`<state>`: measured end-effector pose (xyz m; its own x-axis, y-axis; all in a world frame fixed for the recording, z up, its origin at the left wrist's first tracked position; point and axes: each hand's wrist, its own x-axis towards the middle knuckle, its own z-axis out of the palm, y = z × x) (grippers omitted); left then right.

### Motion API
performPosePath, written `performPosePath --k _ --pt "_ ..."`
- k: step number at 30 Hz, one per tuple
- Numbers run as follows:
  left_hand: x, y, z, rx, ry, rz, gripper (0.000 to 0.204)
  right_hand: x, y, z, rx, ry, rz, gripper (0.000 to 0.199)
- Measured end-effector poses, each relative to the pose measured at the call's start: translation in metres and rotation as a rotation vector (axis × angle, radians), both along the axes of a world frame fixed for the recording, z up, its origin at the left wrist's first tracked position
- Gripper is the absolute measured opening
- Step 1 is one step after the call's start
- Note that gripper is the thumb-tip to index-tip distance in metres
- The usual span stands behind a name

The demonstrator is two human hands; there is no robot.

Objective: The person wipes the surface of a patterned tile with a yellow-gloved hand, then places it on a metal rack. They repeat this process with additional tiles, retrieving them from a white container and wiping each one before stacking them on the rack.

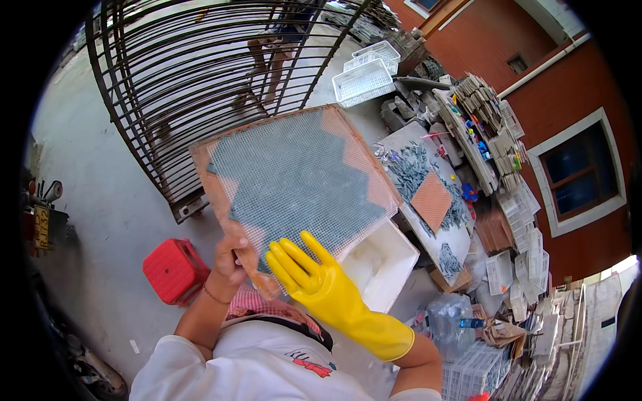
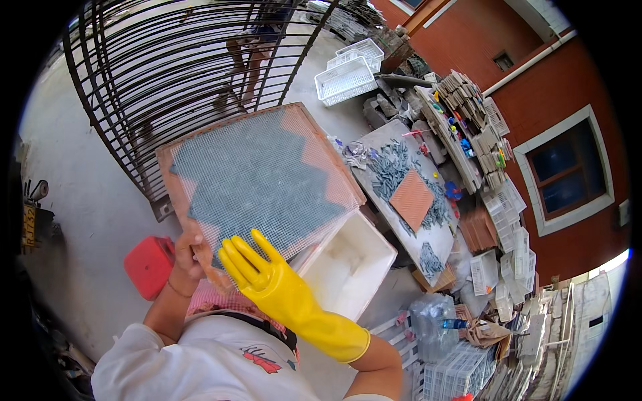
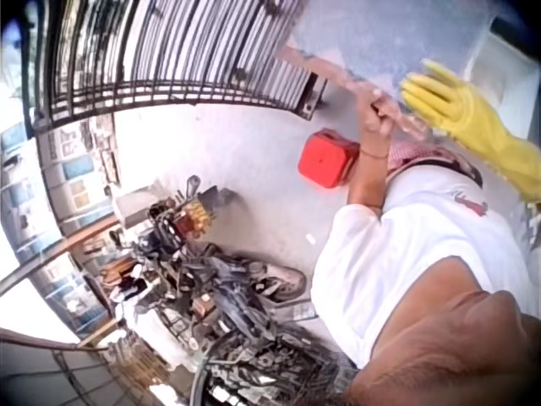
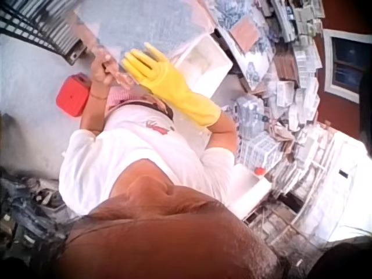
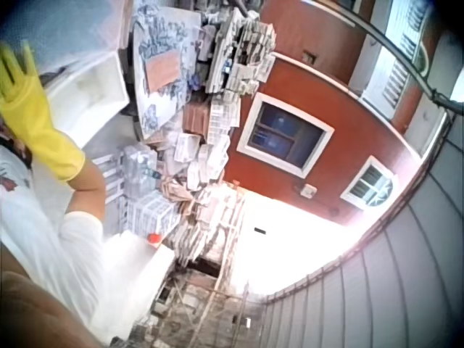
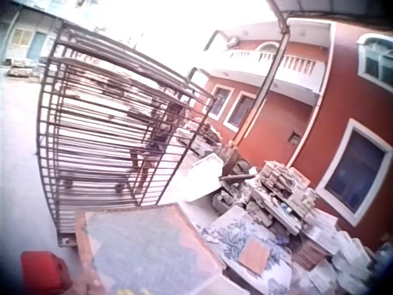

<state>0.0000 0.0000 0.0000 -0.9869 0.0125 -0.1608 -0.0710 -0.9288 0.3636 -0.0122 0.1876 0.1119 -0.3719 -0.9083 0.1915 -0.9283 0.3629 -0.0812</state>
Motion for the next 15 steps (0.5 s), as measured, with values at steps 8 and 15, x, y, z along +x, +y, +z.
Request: performPosePath --k 8,15 --pt "0.011 0.013 0.018 -0.08 -0.006 0.074 0.019 -0.002 0.021 0.012 0.017 0.134 0.029 0.052" --pt "0.015 0.025 0.018 -0.064 0.015 0.108 0.018 0.0 0.043 0.006 -0.012 0.121 0.077 0.055"
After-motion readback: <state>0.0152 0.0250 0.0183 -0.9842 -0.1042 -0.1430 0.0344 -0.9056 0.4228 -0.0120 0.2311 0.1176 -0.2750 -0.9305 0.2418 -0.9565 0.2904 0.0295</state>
